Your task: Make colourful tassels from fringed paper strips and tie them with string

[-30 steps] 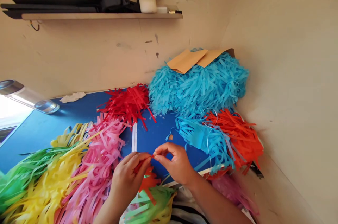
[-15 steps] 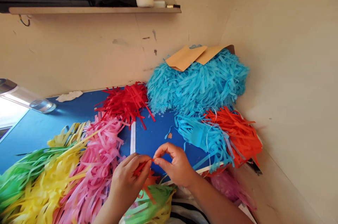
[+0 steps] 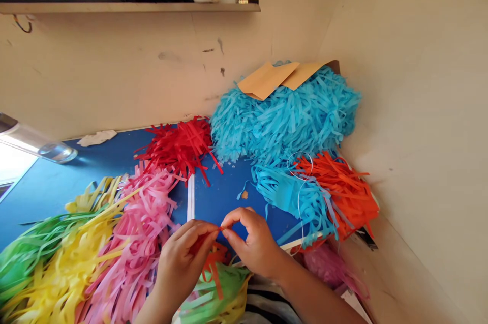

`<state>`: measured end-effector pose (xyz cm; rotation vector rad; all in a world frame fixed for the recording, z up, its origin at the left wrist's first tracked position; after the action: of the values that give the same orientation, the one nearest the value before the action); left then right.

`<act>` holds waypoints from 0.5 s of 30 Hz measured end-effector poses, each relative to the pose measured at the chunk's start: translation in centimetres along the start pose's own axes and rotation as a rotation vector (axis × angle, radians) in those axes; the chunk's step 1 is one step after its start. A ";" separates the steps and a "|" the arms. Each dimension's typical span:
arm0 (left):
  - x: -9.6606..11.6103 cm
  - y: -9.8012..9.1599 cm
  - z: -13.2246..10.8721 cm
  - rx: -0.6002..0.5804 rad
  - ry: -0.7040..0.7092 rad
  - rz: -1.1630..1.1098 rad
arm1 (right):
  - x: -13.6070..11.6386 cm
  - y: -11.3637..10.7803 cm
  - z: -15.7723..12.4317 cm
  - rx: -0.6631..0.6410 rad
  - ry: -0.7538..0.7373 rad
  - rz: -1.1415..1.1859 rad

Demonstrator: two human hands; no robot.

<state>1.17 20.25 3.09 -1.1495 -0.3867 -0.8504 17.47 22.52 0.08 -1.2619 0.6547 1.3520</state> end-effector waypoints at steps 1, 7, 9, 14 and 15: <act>0.0 0.1 0.0 -0.009 0.007 -0.002 | -0.2 -0.1 0.0 -0.007 -0.019 -0.024; -0.1 0.4 -0.2 -0.040 -0.009 0.010 | -1.0 -0.6 0.4 -0.045 -0.144 -0.155; 0.0 0.5 -0.1 -0.065 0.016 0.038 | -1.2 -0.8 0.5 -0.087 -0.186 -0.198; 0.3 0.4 0.2 -0.095 0.058 0.029 | -1.5 -1.3 0.7 -0.183 -0.190 -0.190; 0.4 0.4 0.2 -0.095 0.061 0.030 | -1.5 -1.4 0.7 -0.185 -0.184 -0.186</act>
<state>1.72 20.31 3.18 -1.2115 -0.2808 -0.8834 18.28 22.98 2.04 -1.2915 0.2824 1.3757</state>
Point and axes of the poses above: each hand's wrist, its own z-axis towards the middle knuckle, its own y-axis out of the palm, x = y × z, the point moved 3 cm from there along z, towards the middle knuckle, and after that the axes turned 2 degrees about z, right-handed, at the moved point
